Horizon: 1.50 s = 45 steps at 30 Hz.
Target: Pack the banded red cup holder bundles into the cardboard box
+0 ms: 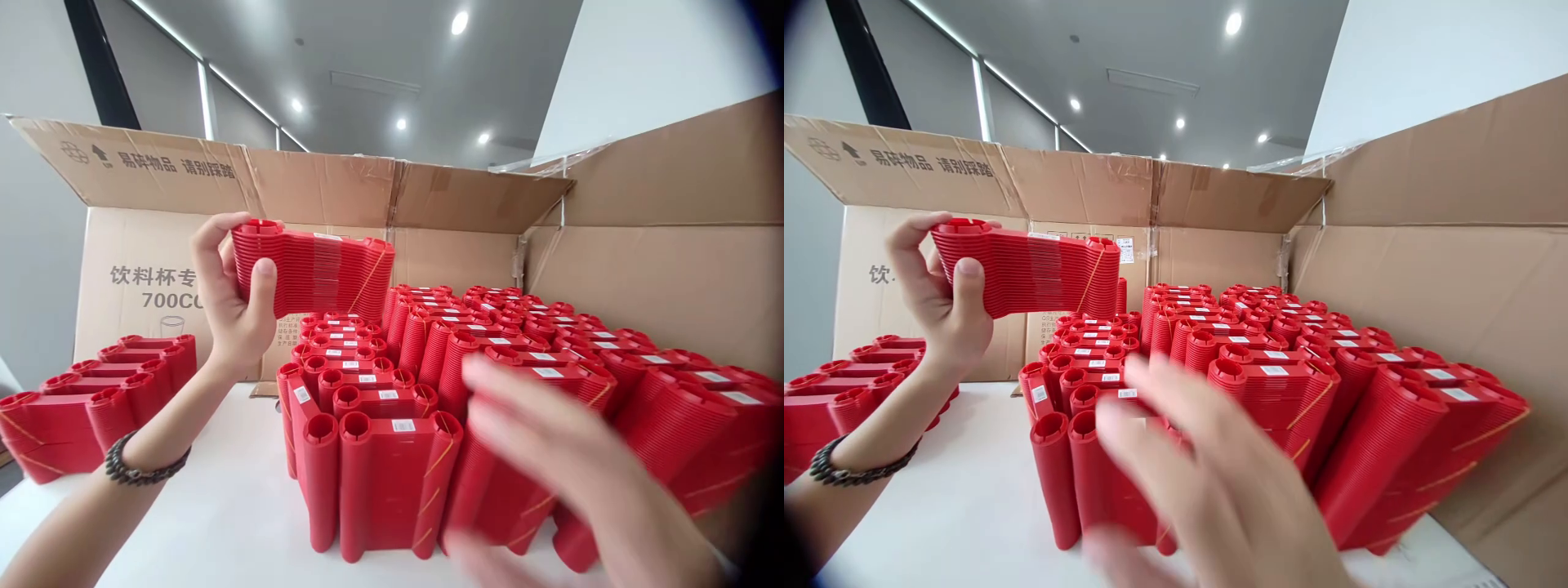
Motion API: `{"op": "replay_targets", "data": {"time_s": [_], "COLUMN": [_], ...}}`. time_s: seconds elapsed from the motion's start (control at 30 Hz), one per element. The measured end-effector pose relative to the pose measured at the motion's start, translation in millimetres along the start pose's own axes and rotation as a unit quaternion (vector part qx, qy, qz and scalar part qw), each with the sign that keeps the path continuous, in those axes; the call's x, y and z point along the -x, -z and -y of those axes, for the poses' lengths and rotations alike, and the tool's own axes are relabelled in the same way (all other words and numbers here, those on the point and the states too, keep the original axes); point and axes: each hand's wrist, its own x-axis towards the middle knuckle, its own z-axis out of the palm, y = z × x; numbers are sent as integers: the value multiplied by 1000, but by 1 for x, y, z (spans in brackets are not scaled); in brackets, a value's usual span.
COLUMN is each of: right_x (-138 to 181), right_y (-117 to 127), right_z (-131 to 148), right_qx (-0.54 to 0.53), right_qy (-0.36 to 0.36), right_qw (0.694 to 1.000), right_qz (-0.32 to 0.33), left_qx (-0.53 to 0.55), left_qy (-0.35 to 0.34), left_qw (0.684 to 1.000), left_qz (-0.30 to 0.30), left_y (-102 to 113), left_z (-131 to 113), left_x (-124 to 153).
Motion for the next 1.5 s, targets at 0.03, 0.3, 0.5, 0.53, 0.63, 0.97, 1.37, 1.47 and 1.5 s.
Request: {"op": "replay_targets", "data": {"time_s": [0.03, 0.3, 0.5, 0.53, 0.63, 0.97, 1.37, 1.47, 1.5], "right_x": [-28, -145, -148, -150, -153, -162, -161, -159, -158], "right_y": [1, -54, -68, -70, -78, -93, -101, -100, -100], "right_z": [-7, -41, -47, -49, -56, -72, -88, -89, -90], "right_qx": [56, 225, 242, 236, 216, 246, 332, 335, 337], "right_qy": [14, 16, 38, 40, 42, 53, 92, 103, 108], "right_qw": [997, 972, 965, 966, 970, 963, 930, 927, 925], "right_qz": [-42, 60, 93, 95, 98, 93, 127, 136, 137], "left_qx": [1, 11, 24, 35, 71, 109, 195, 218, 228], "left_qy": [-1, 1, 48, 57, 91, 198, 662, 730, 739], "left_qw": [1000, 1000, 998, 998, 993, 966, 723, 636, 616], "left_qz": [3, 3, 13, 13, 10, -126, 17, 127, 147], "left_y": [0, 2, 11, 12, 13, -7, -10, 5, 10], "left_z": [-9, -24, 3, 9, 24, 45, 56, 61, 61], "left_x": [0, -2, -5, -5, -4, -1, -4, -11, -13]}}
